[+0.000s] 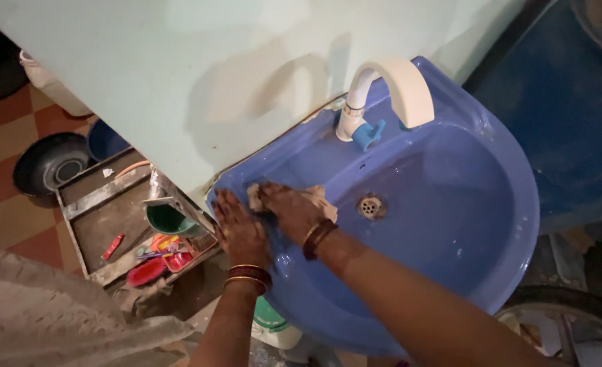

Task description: The person scrubs the interior basin, faucet, and pedestal of a blue bathroom sink using a cloth. They repeatedly wipe the surfaces, rinse the cloth under the running tap, and continue cleaning the sink's exterior and base.

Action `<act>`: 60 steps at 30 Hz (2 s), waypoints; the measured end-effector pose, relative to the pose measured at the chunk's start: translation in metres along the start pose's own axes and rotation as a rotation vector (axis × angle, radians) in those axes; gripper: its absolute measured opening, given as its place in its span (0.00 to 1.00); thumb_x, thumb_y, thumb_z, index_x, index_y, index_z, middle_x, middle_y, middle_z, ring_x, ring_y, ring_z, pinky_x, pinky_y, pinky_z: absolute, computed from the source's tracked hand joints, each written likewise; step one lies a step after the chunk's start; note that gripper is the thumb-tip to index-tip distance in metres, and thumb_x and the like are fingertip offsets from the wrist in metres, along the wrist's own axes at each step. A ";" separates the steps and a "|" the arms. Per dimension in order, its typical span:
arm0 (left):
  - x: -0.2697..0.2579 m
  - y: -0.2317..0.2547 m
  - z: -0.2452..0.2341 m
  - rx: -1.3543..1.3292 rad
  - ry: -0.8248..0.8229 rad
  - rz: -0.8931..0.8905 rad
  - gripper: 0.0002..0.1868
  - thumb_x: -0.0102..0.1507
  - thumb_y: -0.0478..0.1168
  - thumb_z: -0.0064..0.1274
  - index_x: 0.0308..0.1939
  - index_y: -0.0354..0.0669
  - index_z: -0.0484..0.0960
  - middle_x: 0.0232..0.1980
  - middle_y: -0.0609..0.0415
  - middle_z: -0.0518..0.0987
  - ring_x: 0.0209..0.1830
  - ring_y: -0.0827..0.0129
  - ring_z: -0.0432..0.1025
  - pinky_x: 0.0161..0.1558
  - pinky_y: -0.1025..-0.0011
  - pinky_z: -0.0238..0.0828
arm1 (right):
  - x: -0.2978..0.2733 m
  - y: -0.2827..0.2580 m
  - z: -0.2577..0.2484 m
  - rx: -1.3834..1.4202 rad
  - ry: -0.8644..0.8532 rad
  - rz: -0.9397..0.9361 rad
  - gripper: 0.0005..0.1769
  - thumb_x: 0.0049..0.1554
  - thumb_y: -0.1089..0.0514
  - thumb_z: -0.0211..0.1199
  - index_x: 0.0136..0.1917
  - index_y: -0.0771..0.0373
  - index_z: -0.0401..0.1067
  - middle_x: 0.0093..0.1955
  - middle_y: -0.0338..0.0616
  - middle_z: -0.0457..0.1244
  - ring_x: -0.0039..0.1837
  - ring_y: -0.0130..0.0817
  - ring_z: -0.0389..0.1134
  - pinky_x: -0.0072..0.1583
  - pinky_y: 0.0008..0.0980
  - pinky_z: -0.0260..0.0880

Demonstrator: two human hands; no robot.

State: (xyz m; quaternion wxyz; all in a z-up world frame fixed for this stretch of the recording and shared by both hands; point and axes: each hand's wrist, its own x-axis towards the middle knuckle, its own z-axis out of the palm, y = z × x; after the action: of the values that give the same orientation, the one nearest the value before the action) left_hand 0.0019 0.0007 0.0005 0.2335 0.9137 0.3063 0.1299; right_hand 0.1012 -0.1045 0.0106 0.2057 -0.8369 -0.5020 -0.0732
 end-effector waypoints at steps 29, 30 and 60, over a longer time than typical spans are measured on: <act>0.003 -0.004 0.006 0.053 0.042 0.015 0.45 0.65 0.46 0.45 0.82 0.41 0.40 0.86 0.49 0.38 0.85 0.53 0.35 0.75 0.47 0.39 | 0.015 -0.007 -0.044 -0.215 -0.413 0.110 0.16 0.63 0.48 0.58 0.61 0.54 0.73 0.73 0.46 0.59 0.77 0.47 0.58 0.72 0.49 0.60; 0.004 -0.004 0.008 0.083 0.071 0.036 0.46 0.64 0.46 0.45 0.81 0.40 0.40 0.86 0.47 0.38 0.85 0.52 0.36 0.75 0.48 0.41 | 0.009 -0.015 -0.040 -0.219 -0.256 0.040 0.18 0.60 0.50 0.59 0.61 0.56 0.73 0.72 0.48 0.61 0.75 0.47 0.59 0.72 0.49 0.59; 0.000 0.000 -0.001 0.002 0.021 0.038 0.44 0.67 0.48 0.42 0.81 0.40 0.39 0.85 0.48 0.35 0.85 0.53 0.32 0.74 0.48 0.34 | 0.025 0.087 -0.059 -0.693 -0.136 0.172 0.14 0.58 0.58 0.57 0.58 0.55 0.72 0.53 0.40 0.68 0.55 0.40 0.68 0.47 0.40 0.70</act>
State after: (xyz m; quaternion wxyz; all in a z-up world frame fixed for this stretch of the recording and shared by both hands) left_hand 0.0011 0.0008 0.0013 0.2267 0.9181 0.2916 0.1435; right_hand 0.1938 -0.1447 0.0485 -0.1186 -0.8990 -0.3875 -0.1658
